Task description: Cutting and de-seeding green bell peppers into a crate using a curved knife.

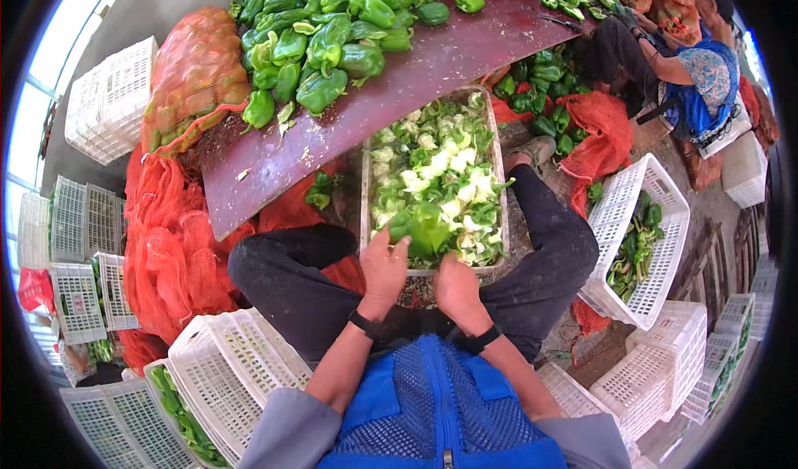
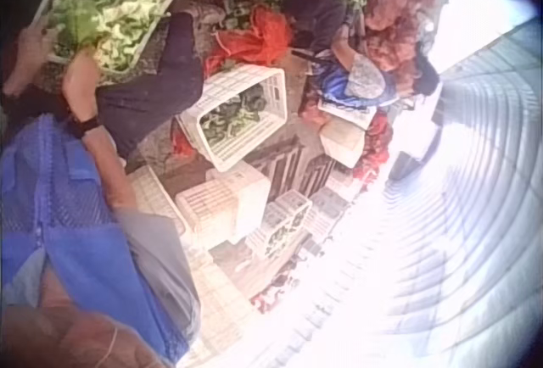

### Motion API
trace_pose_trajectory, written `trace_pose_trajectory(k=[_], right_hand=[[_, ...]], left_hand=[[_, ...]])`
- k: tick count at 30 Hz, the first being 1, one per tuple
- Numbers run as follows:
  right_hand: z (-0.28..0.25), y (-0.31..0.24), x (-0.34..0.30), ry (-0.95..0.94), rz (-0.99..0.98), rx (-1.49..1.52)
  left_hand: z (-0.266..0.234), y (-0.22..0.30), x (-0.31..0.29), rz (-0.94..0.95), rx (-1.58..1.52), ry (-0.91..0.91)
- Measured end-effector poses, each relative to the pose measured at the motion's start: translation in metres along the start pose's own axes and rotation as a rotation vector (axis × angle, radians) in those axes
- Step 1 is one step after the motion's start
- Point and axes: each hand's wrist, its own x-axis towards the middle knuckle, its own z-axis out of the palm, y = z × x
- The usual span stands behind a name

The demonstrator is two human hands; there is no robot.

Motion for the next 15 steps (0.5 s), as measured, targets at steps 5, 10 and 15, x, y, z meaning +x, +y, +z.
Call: trace_pose_trajectory(k=[5,10,15], right_hand=[[0.014,0.008,-0.008,0.049,-0.131,0.035],[0.006,-0.001,-0.002,0.068,-0.152,-0.005],[-0.001,-0.003,-0.005,0.061,-0.143,-0.019]], left_hand=[[0.0,-0.015,-0.001,-0.601,-0.616,-0.049],[0.014,-0.019,0.004,-0.432,-0.316,-0.077],[0.018,-0.007,0.007,-0.454,-0.226,-0.019]])
